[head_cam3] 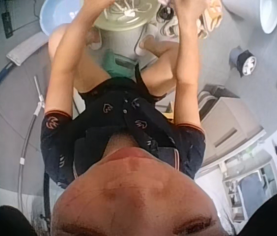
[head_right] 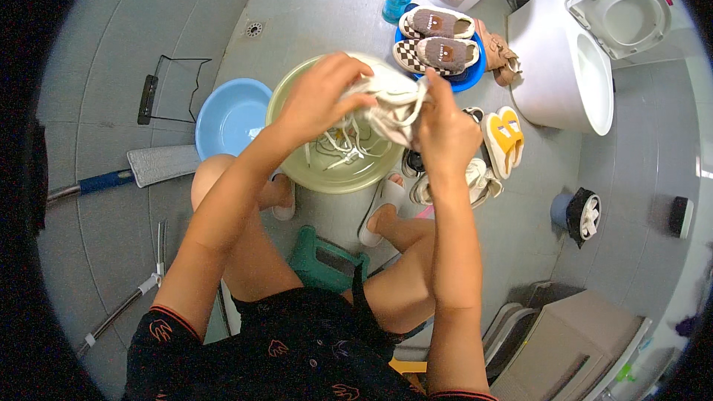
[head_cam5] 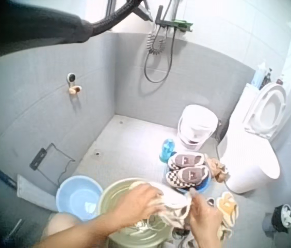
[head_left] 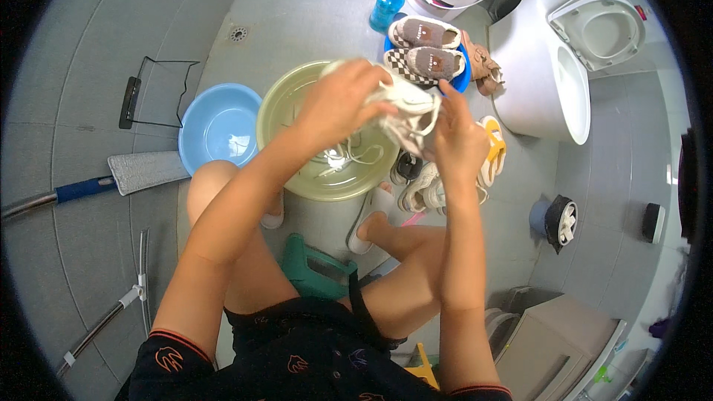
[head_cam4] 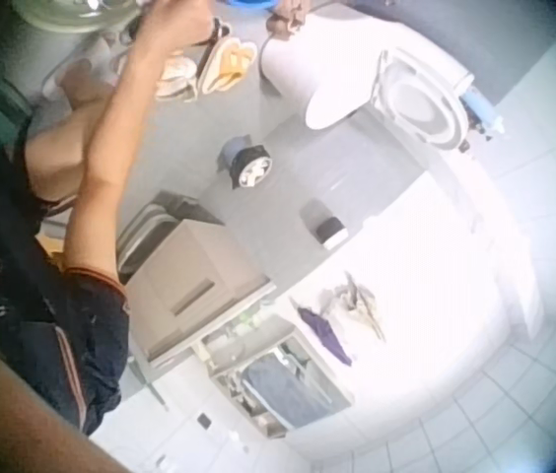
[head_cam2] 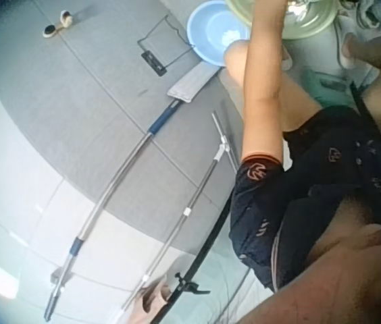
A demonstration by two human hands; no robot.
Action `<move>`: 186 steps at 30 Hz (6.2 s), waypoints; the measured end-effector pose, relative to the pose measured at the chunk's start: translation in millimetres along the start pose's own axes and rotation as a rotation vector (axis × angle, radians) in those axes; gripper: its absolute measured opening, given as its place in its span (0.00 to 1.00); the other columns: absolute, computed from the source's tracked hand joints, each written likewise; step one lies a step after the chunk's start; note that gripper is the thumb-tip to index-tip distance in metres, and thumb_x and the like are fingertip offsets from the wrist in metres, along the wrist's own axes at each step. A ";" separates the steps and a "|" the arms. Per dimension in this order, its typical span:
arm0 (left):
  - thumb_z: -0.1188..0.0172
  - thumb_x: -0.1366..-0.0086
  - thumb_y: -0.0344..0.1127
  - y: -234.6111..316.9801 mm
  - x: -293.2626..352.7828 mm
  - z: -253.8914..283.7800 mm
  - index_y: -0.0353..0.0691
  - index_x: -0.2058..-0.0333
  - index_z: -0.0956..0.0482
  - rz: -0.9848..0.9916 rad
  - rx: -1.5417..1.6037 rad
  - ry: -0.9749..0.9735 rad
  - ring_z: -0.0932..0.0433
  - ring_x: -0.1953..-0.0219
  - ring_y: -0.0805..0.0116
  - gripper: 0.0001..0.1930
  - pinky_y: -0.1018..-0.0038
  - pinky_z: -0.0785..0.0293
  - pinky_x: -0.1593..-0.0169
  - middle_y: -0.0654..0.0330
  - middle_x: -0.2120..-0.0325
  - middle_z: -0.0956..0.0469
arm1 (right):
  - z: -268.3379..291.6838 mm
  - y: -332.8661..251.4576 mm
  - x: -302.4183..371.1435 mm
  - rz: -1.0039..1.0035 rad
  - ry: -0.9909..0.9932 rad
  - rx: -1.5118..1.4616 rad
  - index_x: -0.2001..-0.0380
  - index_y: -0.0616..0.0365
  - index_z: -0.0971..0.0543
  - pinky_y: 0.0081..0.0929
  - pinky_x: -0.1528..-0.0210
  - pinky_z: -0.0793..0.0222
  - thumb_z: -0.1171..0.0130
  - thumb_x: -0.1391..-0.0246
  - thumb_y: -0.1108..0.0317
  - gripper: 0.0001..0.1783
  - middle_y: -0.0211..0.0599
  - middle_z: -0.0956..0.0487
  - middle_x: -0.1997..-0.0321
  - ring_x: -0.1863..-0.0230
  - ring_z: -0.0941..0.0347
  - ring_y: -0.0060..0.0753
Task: The person sits on a small stool in a bathroom and washes a white sneaker by hand. They remove the shoelaces, scrub the shoe in a basin of soapy water, and then wash the laces separately. The person uses a brush to scrub the shoe and their hands to agitate the laces in the water.
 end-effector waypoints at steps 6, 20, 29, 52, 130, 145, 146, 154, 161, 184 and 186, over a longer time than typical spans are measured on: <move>0.37 0.46 0.48 -13.7 9.1 -34.8 0.39 0.69 0.30 0.033 0.025 -0.376 0.26 0.67 0.52 0.19 0.61 0.32 0.64 0.56 0.73 0.25 | -10.2 -7.4 7.9 0.066 -0.086 -0.034 0.53 0.38 0.22 0.38 0.77 0.30 0.42 0.51 0.70 0.20 0.40 0.21 0.78 0.79 0.23 0.44; 0.40 0.37 0.43 -133.4 35.9 62.3 0.35 0.47 0.30 0.709 0.312 0.433 0.26 0.54 0.62 0.24 0.68 0.32 0.50 0.51 0.53 0.28 | 25.3 51.7 -8.3 -0.188 0.133 -0.145 0.54 0.49 0.20 0.26 0.62 0.26 0.41 0.53 0.78 0.20 0.41 0.17 0.65 0.62 0.18 0.33; 0.32 0.46 0.41 -9.1 13.5 -14.4 0.41 0.70 0.18 0.398 0.239 -0.164 0.23 0.75 0.72 0.11 0.74 0.30 0.71 0.62 0.80 0.22 | 5.3 14.4 -0.8 -0.173 -0.016 -0.288 0.54 0.51 0.21 0.25 0.58 0.25 0.41 0.52 0.79 0.20 0.41 0.17 0.62 0.58 0.19 0.32; 0.48 0.34 0.35 -42.7 23.8 -33.3 0.41 0.72 0.29 0.533 0.623 -0.317 0.39 0.82 0.84 0.08 0.83 0.45 0.80 0.71 0.82 0.33 | -11.2 10.3 -4.8 -0.148 -0.111 -0.245 0.52 0.47 0.23 0.32 0.62 0.25 0.40 0.51 0.73 0.20 0.42 0.17 0.65 0.63 0.19 0.41; 0.45 0.55 0.16 -5.4 23.3 -19.1 0.52 0.56 0.18 -0.069 0.240 -0.392 0.25 0.56 0.63 0.27 0.72 0.29 0.53 0.62 0.59 0.24 | -9.3 39.7 -7.4 -0.262 -0.088 -0.313 0.50 0.51 0.24 0.29 0.60 0.25 0.41 0.55 0.76 0.24 0.43 0.16 0.65 0.65 0.18 0.36; 0.44 0.45 0.21 6.4 13.9 -18.0 0.41 0.67 0.26 -0.008 0.355 -0.162 0.24 0.66 0.72 0.08 0.74 0.25 0.62 0.66 0.72 0.25 | -20.1 37.7 -3.0 -0.310 -0.154 -0.400 0.51 0.53 0.23 0.28 0.58 0.25 0.40 0.54 0.75 0.23 0.42 0.16 0.65 0.63 0.18 0.33; 0.46 0.42 0.22 -1.3 15.0 -21.4 0.40 0.66 0.27 0.121 0.543 -0.166 0.24 0.68 0.74 0.07 0.73 0.24 0.61 0.66 0.73 0.26 | -21.2 43.7 -2.8 -0.333 -0.141 -0.441 0.51 0.53 0.23 0.27 0.59 0.26 0.38 0.54 0.74 0.23 0.42 0.16 0.65 0.64 0.18 0.32; 0.55 0.32 0.30 -53.8 23.0 8.2 0.44 0.63 0.33 0.675 0.881 -0.093 0.39 0.87 0.86 0.03 0.86 0.38 0.83 0.73 0.85 0.38 | 6.5 59.4 -15.3 -0.281 0.041 -0.249 0.53 0.51 0.22 0.26 0.61 0.26 0.35 0.55 0.73 0.21 0.36 0.16 0.66 0.66 0.18 0.31; 0.52 0.34 0.31 -44.7 22.1 6.8 0.39 0.66 0.31 0.479 0.729 -0.125 0.27 0.75 0.81 0.04 0.82 0.32 0.71 0.65 0.77 0.23 | 0.5 44.8 -17.9 -0.131 0.040 -0.250 0.54 0.49 0.22 0.25 0.61 0.25 0.37 0.53 0.74 0.20 0.33 0.16 0.65 0.63 0.18 0.30; 0.35 0.44 0.38 -26.7 6.2 -16.8 0.37 0.69 0.20 0.344 0.113 -0.173 0.25 0.73 0.67 0.10 0.71 0.28 0.66 0.59 0.75 0.23 | -3.1 2.5 -1.1 -0.038 -0.001 -0.338 0.57 0.51 0.21 0.25 0.61 0.24 0.41 0.53 0.78 0.18 0.35 0.16 0.64 0.63 0.18 0.32; 0.36 0.44 0.39 -28.9 10.2 -21.7 0.37 0.71 0.21 0.339 0.015 -0.226 0.24 0.72 0.63 0.10 0.68 0.29 0.67 0.58 0.75 0.24 | -3.3 -2.7 1.2 0.006 -0.005 -0.251 0.57 0.48 0.21 0.26 0.65 0.24 0.40 0.54 0.76 0.19 0.32 0.16 0.66 0.67 0.18 0.33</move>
Point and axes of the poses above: each hand's wrist, its own x-axis away from the middle knuckle, its own z-axis out of the back of the hand, y = z × x, the point moved 8 cm from there along -x, towards the middle knuckle
